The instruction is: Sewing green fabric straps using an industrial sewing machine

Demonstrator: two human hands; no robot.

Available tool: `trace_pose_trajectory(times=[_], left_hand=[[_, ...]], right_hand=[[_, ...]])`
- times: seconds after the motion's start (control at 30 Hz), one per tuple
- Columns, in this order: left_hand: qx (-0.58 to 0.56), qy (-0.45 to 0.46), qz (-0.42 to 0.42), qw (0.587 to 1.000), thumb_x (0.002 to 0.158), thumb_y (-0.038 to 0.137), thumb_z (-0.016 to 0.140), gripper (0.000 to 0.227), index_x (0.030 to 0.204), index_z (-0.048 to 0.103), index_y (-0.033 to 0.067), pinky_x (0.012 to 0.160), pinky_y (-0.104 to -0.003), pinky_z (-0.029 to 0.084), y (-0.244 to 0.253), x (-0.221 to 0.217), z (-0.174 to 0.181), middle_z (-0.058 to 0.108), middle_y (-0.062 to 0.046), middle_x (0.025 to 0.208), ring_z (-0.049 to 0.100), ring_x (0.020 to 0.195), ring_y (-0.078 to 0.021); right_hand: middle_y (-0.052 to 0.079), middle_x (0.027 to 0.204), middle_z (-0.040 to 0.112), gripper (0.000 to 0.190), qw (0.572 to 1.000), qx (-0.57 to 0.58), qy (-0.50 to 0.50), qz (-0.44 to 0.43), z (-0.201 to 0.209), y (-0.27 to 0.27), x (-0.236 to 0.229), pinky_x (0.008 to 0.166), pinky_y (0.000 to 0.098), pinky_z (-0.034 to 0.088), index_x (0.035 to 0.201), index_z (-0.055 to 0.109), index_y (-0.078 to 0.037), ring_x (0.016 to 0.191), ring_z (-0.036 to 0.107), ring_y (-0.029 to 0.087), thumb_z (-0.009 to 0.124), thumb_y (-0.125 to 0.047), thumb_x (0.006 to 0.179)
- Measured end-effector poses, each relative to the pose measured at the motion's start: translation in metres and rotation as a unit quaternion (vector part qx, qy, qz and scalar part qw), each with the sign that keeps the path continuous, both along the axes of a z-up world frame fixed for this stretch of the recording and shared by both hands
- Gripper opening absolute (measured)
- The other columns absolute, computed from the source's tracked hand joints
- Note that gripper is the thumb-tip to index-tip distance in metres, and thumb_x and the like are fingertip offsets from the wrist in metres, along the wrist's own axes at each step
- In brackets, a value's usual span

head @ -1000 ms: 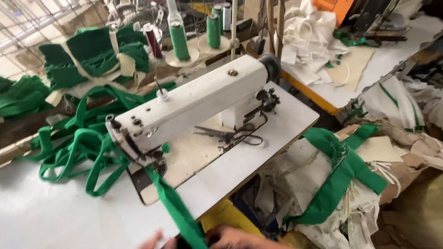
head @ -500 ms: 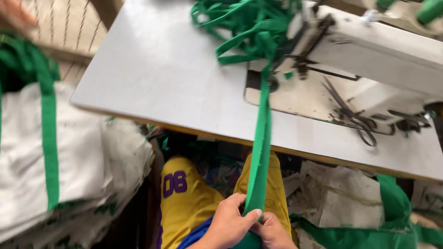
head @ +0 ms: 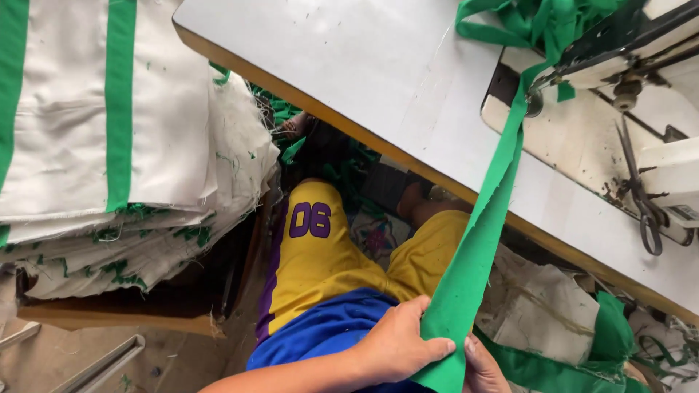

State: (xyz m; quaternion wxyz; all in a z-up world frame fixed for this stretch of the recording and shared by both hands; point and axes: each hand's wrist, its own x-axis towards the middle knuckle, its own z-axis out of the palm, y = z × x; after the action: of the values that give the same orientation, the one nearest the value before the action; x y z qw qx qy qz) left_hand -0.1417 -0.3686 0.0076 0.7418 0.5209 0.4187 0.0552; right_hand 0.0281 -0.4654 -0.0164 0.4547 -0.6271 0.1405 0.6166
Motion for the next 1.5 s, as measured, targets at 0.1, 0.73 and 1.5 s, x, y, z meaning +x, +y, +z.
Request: trace_pose_trajectory(times=[0.1, 0.73, 1.5], left_hand=[[0.034, 0.012, -0.004, 0.999, 0.081, 0.040, 0.064, 0.032, 0.102, 0.060, 0.0163, 0.076, -0.035, 0.049, -0.004, 0.000, -0.004, 0.070, -0.001, 0.096, 0.067, 0.090, -0.0188], [0.021, 0.099, 0.126, 0.987, 0.094, 0.019, 0.073, 0.023, 0.075, 0.074, 0.0053, 0.048, -0.024, 0.046, -0.002, -0.007, 0.008, 0.065, -0.005, 0.052, 0.057, 0.046, -0.0093], [0.392, 0.120, -0.194, 0.891, 0.099, 0.020, 0.051, 0.029, 0.071, 0.048, 0.0091, 0.060, -0.052, 0.041, -0.009, -0.007, 0.009, 0.060, -0.011, 0.068, 0.057, 0.063, -0.0353]], right_hand=[[0.030, 0.119, 0.074, 0.059, 0.978, 0.168, 0.038, 0.113, -0.094, -0.045, 0.062, 0.082, 0.0528, 0.060, 0.136, 0.062, 0.003, 0.095, 0.074, 0.042, 0.072, -0.017, 0.081], [0.003, 0.063, 0.058, 0.020, 0.969, 0.189, -0.129, 0.098, -0.006, -0.011, -0.035, 0.048, 0.0275, 0.042, 0.079, 0.066, -0.003, 0.054, 0.050, 0.011, 0.083, -0.010, 0.087], [0.006, 0.066, 0.055, 0.004, 0.659, 0.358, -0.600, 0.279, 0.030, -0.009, -0.037, 0.053, 0.0325, 0.044, 0.088, 0.066, -0.004, 0.054, 0.051, 0.020, 0.065, -0.004, 0.092]])
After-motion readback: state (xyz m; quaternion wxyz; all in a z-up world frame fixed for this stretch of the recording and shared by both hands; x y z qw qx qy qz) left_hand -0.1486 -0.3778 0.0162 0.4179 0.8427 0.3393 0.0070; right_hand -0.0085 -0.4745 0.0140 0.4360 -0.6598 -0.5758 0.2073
